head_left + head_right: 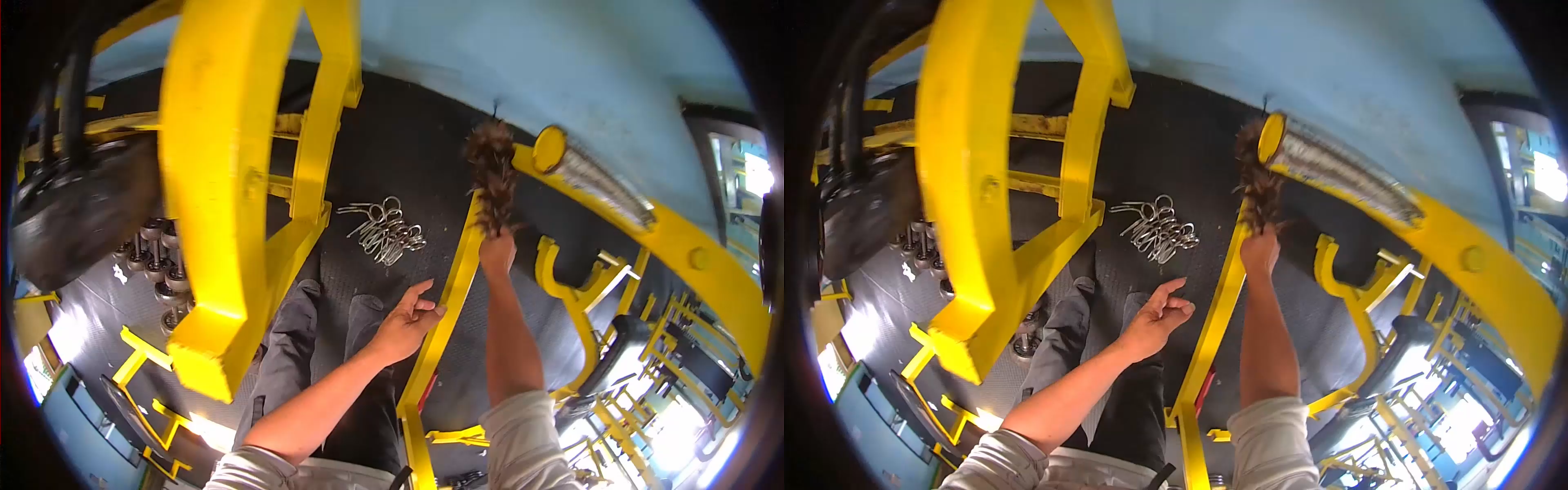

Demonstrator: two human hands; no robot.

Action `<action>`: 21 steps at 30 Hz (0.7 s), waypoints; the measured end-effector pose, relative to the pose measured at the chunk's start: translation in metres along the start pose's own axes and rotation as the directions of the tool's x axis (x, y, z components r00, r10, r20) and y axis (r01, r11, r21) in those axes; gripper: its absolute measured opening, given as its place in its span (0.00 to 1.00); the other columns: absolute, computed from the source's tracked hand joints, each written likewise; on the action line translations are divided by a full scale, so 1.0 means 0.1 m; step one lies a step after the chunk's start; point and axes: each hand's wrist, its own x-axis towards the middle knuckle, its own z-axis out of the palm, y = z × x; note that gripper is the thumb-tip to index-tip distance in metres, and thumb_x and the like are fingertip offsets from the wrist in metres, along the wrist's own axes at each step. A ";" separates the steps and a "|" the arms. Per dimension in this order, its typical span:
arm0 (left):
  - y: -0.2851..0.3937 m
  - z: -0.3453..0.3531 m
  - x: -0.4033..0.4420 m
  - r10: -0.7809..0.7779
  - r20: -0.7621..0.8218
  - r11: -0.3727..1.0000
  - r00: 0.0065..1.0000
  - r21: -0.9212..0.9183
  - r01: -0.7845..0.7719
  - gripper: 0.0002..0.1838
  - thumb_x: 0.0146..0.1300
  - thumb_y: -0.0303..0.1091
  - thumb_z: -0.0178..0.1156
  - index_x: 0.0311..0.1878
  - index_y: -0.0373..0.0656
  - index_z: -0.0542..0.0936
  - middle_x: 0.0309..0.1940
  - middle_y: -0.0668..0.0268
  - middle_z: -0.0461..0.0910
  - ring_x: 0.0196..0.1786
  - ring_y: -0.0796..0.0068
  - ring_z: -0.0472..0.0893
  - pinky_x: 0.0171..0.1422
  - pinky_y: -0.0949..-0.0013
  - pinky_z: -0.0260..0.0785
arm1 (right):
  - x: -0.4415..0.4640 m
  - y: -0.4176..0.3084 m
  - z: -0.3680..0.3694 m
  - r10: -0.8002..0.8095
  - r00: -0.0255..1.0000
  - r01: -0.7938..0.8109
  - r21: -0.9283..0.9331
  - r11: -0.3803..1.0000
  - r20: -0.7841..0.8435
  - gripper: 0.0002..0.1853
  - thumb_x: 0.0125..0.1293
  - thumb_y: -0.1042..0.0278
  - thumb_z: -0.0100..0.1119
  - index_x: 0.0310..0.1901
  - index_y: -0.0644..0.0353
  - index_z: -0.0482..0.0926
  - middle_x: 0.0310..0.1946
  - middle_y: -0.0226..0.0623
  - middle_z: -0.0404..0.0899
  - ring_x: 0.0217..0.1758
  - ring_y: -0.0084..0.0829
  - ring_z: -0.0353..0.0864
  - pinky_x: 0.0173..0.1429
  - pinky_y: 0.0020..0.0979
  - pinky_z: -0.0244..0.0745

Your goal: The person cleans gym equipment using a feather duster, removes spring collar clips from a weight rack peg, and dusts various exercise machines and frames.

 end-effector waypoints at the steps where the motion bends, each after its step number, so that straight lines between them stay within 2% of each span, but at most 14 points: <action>1: -0.10 -0.02 0.04 0.007 -0.004 1.000 1.000 -0.004 -0.007 0.31 0.65 0.40 0.59 0.67 0.42 0.59 0.43 0.59 0.74 0.45 0.76 0.75 0.52 0.72 0.68 | 0.10 -0.04 0.10 0.020 0.999 -0.019 0.051 0.999 -0.030 0.17 0.62 0.69 0.48 0.53 0.61 0.72 0.39 0.59 0.78 0.45 0.59 0.76 0.49 0.51 0.70; 3: -0.31 -0.10 0.11 0.008 -0.016 1.000 1.000 0.001 -0.008 0.31 0.65 0.40 0.59 0.67 0.42 0.59 0.43 0.59 0.74 0.44 0.77 0.75 0.51 0.73 0.68 | 0.27 -0.12 0.30 0.085 0.983 -0.082 0.028 0.996 -0.164 0.15 0.62 0.69 0.47 0.49 0.63 0.74 0.39 0.56 0.79 0.46 0.57 0.77 0.50 0.48 0.72; 4: -0.43 -0.16 0.12 -0.012 -0.037 1.000 0.999 0.014 0.013 0.31 0.64 0.40 0.59 0.67 0.42 0.59 0.43 0.60 0.74 0.44 0.77 0.75 0.50 0.74 0.68 | 0.40 0.00 0.51 0.094 0.983 -0.091 0.030 0.995 -0.155 0.15 0.62 0.69 0.47 0.49 0.63 0.74 0.39 0.56 0.79 0.46 0.57 0.77 0.50 0.48 0.72; 5: -0.55 -0.20 0.10 -0.037 -0.051 0.999 0.998 0.025 0.039 0.31 0.64 0.39 0.59 0.66 0.42 0.59 0.43 0.60 0.74 0.43 0.78 0.75 0.50 0.75 0.68 | 0.48 0.13 0.66 0.019 1.000 -0.018 -0.061 0.998 0.006 0.15 0.62 0.69 0.47 0.49 0.64 0.74 0.39 0.56 0.79 0.46 0.56 0.77 0.50 0.48 0.72; 8: -0.70 -0.33 -0.04 -0.101 -0.085 0.995 0.991 -0.026 0.099 0.31 0.64 0.38 0.60 0.66 0.41 0.59 0.40 0.62 0.76 0.42 0.79 0.76 0.49 0.76 0.68 | 0.27 0.11 0.69 0.100 0.938 -0.046 -0.167 0.985 0.333 0.15 0.63 0.68 0.47 0.48 0.66 0.75 0.42 0.55 0.79 0.49 0.54 0.77 0.52 0.45 0.73; 10: -0.74 -0.39 -0.16 -0.144 -0.124 0.989 0.982 -0.036 0.140 0.31 0.64 0.36 0.60 0.66 0.39 0.59 0.38 0.64 0.77 0.42 0.79 0.76 0.50 0.76 0.67 | -0.24 0.08 0.66 0.163 0.935 -0.170 -0.004 0.985 0.315 0.17 0.65 0.63 0.47 0.48 0.68 0.72 0.48 0.58 0.76 0.52 0.56 0.75 0.55 0.47 0.69; 12: -0.64 -0.47 -0.36 -0.212 -0.145 0.962 0.966 0.145 0.233 0.33 0.62 0.41 0.61 0.66 0.40 0.60 0.42 0.61 0.77 0.46 0.75 0.76 0.53 0.73 0.67 | -0.87 0.25 0.68 0.092 0.917 -0.116 0.040 0.992 0.389 0.22 0.67 0.60 0.46 0.55 0.68 0.67 0.52 0.63 0.71 0.54 0.59 0.71 0.57 0.49 0.67; 13: -0.57 -0.49 -0.45 -0.228 -0.154 0.933 0.961 0.247 0.261 0.34 0.62 0.45 0.61 0.66 0.40 0.60 0.44 0.59 0.77 0.48 0.73 0.76 0.54 0.72 0.67 | -1.27 0.18 0.49 0.165 0.879 -0.220 0.074 0.973 0.448 0.23 0.65 0.59 0.48 0.55 0.67 0.67 0.54 0.62 0.69 0.57 0.59 0.70 0.59 0.48 0.67; 14: -0.51 -0.51 -0.55 -0.216 -0.133 0.935 0.967 0.257 0.244 0.34 0.62 0.45 0.61 0.66 0.40 0.60 0.44 0.59 0.77 0.48 0.73 0.76 0.54 0.72 0.67 | -1.72 0.33 0.47 0.115 0.917 -0.171 0.116 0.978 0.381 0.27 0.62 0.57 0.54 0.58 0.67 0.66 0.56 0.59 0.69 0.58 0.57 0.69 0.61 0.46 0.65; 15: -0.45 -0.51 -0.62 -0.224 -0.110 0.912 0.968 0.328 0.248 0.36 0.60 0.48 0.61 0.66 0.40 0.62 0.46 0.57 0.77 0.50 0.69 0.76 0.56 0.70 0.67 | -2.13 0.34 0.25 0.170 0.872 -0.297 0.222 0.929 0.458 0.37 0.55 0.54 0.62 0.62 0.66 0.61 0.59 0.56 0.68 0.61 0.53 0.69 0.64 0.43 0.63; 16: -0.37 -0.51 -0.74 -0.234 -0.083 0.882 0.969 0.400 0.248 0.37 0.59 0.52 0.61 0.65 0.40 0.63 0.47 0.55 0.76 0.52 0.65 0.76 0.57 0.68 0.66 | -2.48 0.35 -0.02 0.266 0.775 -0.445 0.196 0.874 0.573 0.48 0.48 0.53 0.69 0.66 0.66 0.54 0.61 0.55 0.66 0.63 0.51 0.68 0.65 0.41 0.63; 17: -0.25 -0.49 -0.87 -0.223 -0.049 0.882 0.974 0.415 0.223 0.37 0.59 0.52 0.61 0.65 0.40 0.63 0.47 0.55 0.76 0.52 0.65 0.76 0.57 0.68 0.66 | -2.88 0.34 -0.28 0.324 0.761 -0.478 0.149 0.866 0.562 0.50 0.46 0.54 0.71 0.66 0.66 0.53 0.60 0.55 0.67 0.63 0.51 0.68 0.64 0.40 0.64; 19: 0.05 -0.42 -1.08 -0.205 0.053 0.737 0.977 0.666 0.119 0.38 0.57 0.55 0.61 0.64 0.40 0.65 0.49 0.52 0.76 0.53 0.59 0.76 0.59 0.65 0.66 | -3.47 0.20 -0.84 0.414 0.686 -0.562 0.074 0.824 0.599 0.50 0.47 0.56 0.68 0.66 0.68 0.50 0.49 0.55 0.73 0.51 0.50 0.74 0.55 0.39 0.70; 21: 0.32 -0.33 -1.24 -0.199 0.145 0.660 0.969 0.751 0.024 0.39 0.55 0.55 0.62 0.63 0.40 0.66 0.51 0.51 0.75 0.56 0.58 0.75 0.60 0.65 0.65 | -3.83 -0.06 -1.42 0.503 0.592 -0.660 0.020 0.751 0.629 0.49 0.48 0.59 0.66 0.66 0.70 0.47 0.38 0.55 0.78 0.40 0.48 0.80 0.47 0.38 0.76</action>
